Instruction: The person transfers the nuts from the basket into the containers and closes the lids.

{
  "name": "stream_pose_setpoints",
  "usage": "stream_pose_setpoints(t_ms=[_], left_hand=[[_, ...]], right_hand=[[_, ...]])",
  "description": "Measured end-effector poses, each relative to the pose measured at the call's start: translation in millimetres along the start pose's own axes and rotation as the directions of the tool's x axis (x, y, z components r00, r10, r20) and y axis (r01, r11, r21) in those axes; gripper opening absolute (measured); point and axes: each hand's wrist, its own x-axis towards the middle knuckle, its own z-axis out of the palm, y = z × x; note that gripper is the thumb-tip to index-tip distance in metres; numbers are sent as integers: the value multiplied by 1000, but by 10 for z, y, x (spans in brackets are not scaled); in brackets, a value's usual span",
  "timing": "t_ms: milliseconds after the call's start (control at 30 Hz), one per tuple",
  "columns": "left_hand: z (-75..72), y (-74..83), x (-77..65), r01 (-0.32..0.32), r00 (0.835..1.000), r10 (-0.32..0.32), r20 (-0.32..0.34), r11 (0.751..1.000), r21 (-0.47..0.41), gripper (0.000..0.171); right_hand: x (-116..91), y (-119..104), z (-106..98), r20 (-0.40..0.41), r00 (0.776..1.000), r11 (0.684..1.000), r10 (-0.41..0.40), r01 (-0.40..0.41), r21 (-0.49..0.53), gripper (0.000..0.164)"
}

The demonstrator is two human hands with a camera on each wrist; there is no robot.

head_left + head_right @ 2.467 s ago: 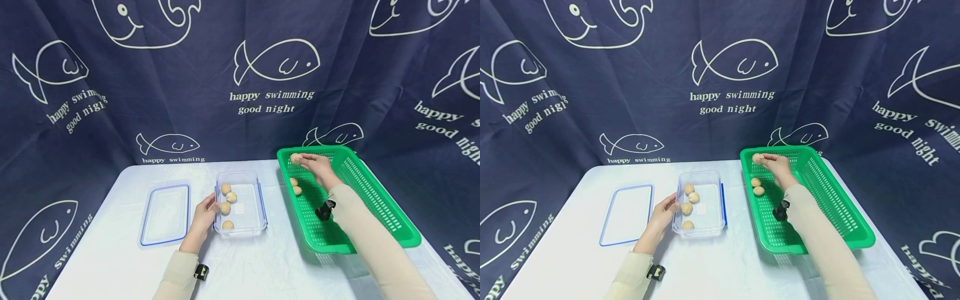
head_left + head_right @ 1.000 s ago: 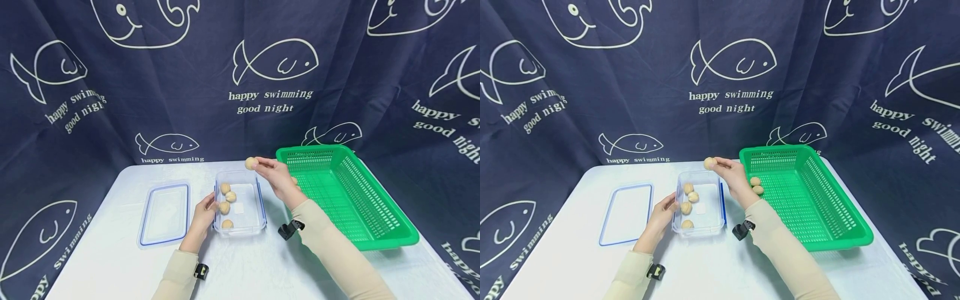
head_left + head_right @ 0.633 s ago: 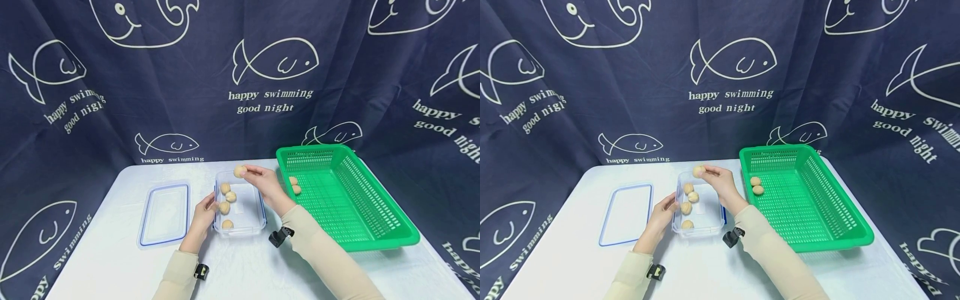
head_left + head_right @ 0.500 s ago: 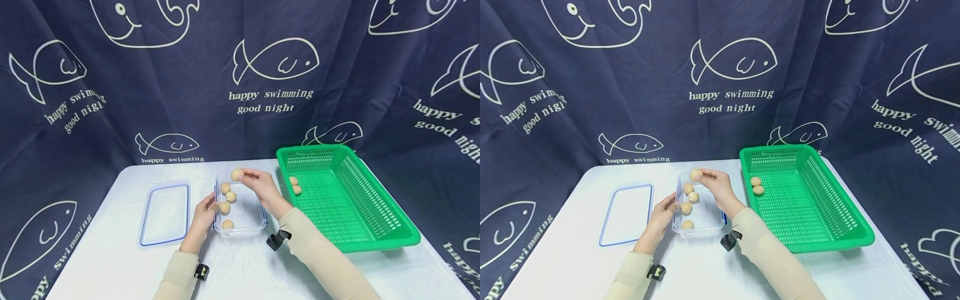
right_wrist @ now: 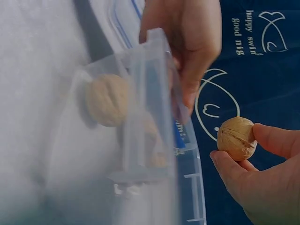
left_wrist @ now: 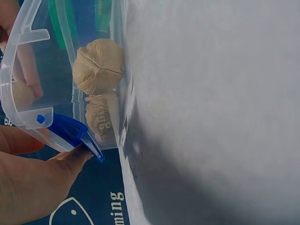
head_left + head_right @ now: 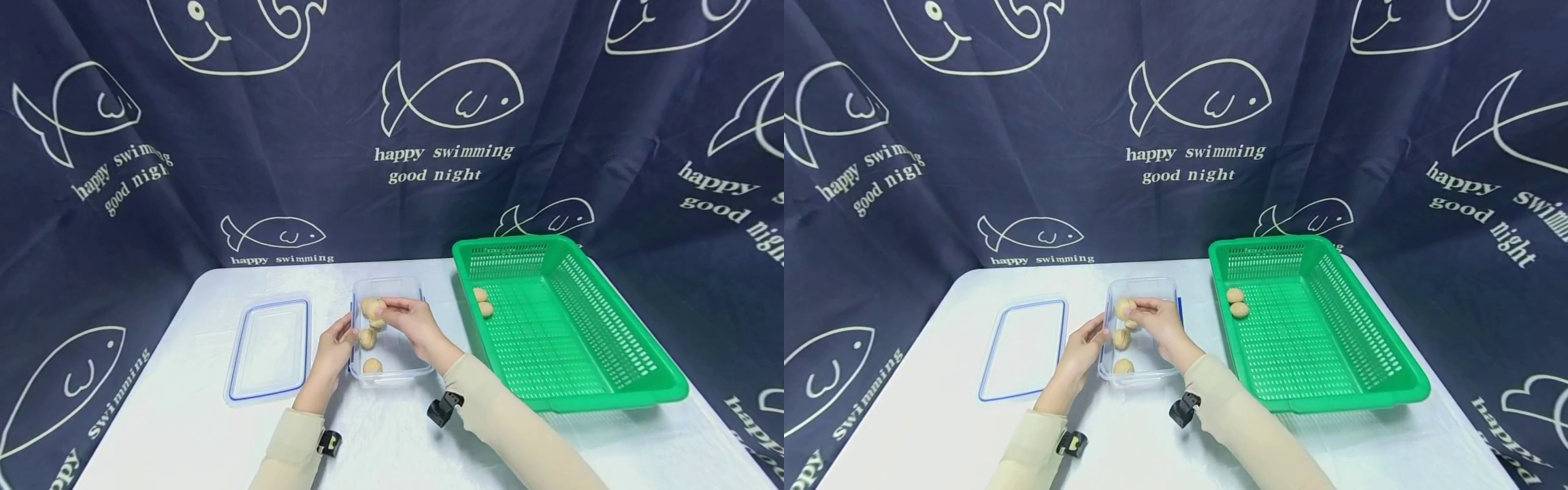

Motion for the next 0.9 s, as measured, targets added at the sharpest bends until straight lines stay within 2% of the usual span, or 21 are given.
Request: stream_pose_setpoints(t_ms=[267, 367, 533, 900], left_hand=[[-4, 11, 1, -13, 1000, 13, 12, 1000, -10, 46], [-7, -1, 7, -16, 1000, 16, 14, 1000, -18, 46], [-4, 1, 19, -19, 1000, 19, 17, 1000, -20, 46], [1, -2, 5, -19, 1000, 20, 9, 1000, -4, 45]], right_hand=[[4, 187, 64, 31, 999, 1000, -8, 8, -22, 34], [-2, 228, 89, 21, 1000, 999, 17, -16, -48, 35], [-18, 291, 110, 9, 1000, 996, -3, 4, -89, 36], [-49, 383, 140, 29, 998, 961, 49, -40, -275, 29]])
